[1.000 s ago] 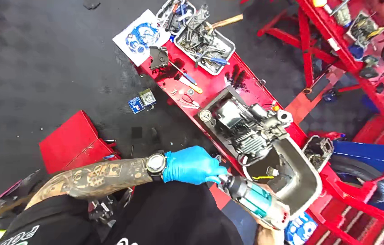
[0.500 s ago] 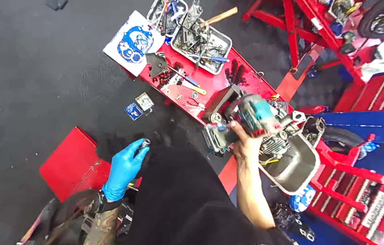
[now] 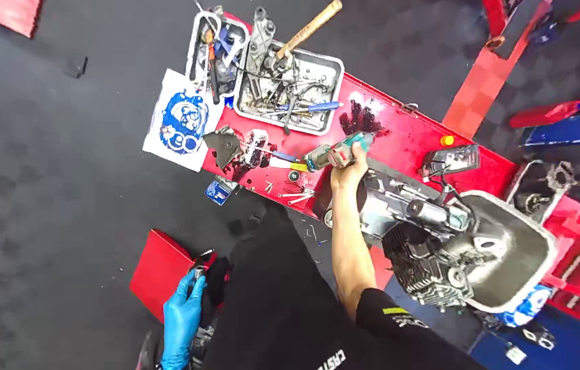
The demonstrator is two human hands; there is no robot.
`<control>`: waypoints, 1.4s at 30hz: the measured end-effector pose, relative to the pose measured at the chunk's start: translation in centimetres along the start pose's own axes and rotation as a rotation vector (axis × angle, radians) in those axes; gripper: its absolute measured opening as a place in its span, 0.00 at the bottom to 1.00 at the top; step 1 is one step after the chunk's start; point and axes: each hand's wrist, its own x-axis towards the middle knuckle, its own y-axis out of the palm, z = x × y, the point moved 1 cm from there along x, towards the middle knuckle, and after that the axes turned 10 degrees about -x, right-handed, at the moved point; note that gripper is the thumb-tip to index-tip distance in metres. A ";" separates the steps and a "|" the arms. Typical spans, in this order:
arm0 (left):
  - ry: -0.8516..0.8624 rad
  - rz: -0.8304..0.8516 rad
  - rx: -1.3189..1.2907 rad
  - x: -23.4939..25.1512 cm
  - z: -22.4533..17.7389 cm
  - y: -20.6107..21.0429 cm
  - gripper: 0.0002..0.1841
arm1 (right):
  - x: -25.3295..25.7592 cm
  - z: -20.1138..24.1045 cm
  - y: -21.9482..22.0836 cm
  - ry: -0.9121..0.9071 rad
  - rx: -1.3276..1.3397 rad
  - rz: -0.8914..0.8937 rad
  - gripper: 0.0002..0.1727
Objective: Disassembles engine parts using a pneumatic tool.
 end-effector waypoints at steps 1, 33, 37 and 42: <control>-0.015 0.024 0.002 0.9 -1.4 0.3 0.17 | 1.2 -1.3 -0.3 0.006 -0.038 -0.026 0.32; -0.453 0.402 -0.188 8.9 -13.1 1.4 0.28 | 8.1 -10.9 12.8 0.608 -0.091 -0.282 0.34; -0.559 0.080 -0.033 6.5 -8.2 0.3 0.14 | 8.8 -12.1 12.7 0.464 -0.682 -0.037 0.27; -0.656 -0.225 0.280 2.7 -2.8 1.4 0.24 | 11.0 -12.5 15.5 0.341 -1.556 0.350 0.27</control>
